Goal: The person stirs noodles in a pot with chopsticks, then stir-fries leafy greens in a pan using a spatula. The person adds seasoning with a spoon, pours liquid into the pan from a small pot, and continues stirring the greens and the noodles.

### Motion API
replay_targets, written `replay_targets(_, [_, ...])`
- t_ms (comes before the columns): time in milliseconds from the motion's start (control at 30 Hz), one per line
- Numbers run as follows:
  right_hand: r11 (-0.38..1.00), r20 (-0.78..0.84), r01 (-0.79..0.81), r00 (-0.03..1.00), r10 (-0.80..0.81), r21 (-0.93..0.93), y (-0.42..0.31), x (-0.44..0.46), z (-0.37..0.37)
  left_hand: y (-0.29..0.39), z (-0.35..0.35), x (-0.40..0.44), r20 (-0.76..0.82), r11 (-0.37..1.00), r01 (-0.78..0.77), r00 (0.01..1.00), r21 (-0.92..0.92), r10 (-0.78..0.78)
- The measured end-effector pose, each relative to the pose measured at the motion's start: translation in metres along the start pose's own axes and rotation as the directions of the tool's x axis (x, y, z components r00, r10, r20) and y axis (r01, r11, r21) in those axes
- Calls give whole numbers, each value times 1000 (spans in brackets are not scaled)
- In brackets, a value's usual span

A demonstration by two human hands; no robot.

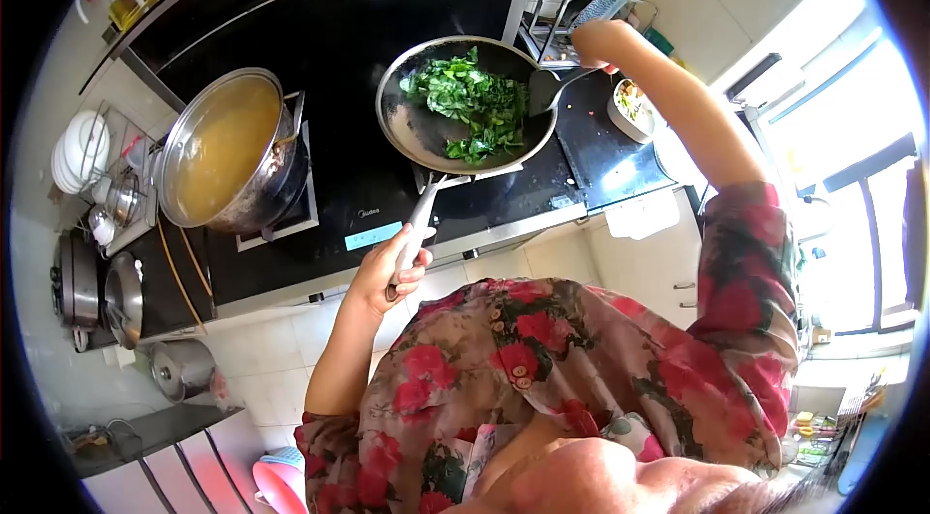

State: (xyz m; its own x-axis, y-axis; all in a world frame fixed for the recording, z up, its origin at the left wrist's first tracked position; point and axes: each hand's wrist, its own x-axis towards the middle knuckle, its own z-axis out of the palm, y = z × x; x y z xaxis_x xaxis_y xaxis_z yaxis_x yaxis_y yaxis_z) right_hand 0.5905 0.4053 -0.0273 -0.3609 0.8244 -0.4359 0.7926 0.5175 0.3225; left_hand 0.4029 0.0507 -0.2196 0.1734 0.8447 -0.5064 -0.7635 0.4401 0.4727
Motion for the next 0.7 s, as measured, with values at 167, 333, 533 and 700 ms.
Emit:
replay_targets(167, [885, 211, -19, 973, -90, 465, 20, 75, 65, -1, 3, 1, -21, 1000, -5, 1000, -1, 5])
replay_targets(333, [851, -425, 335, 893, -149, 404, 5, 65, 132, 0, 8, -2, -60, 1000, -10, 998, 23, 12])
replay_targets(533, [958, -512, 287, 822, -250, -7, -23, 0, 118, 1, 7, -1, -54, 1000, -4, 999, 14, 5])
replay_targets(700, [892, -619, 370, 644, -449, -261, -55, -24, 148, 0, 6, 0, -33, 1000, -7, 999, -5, 7])
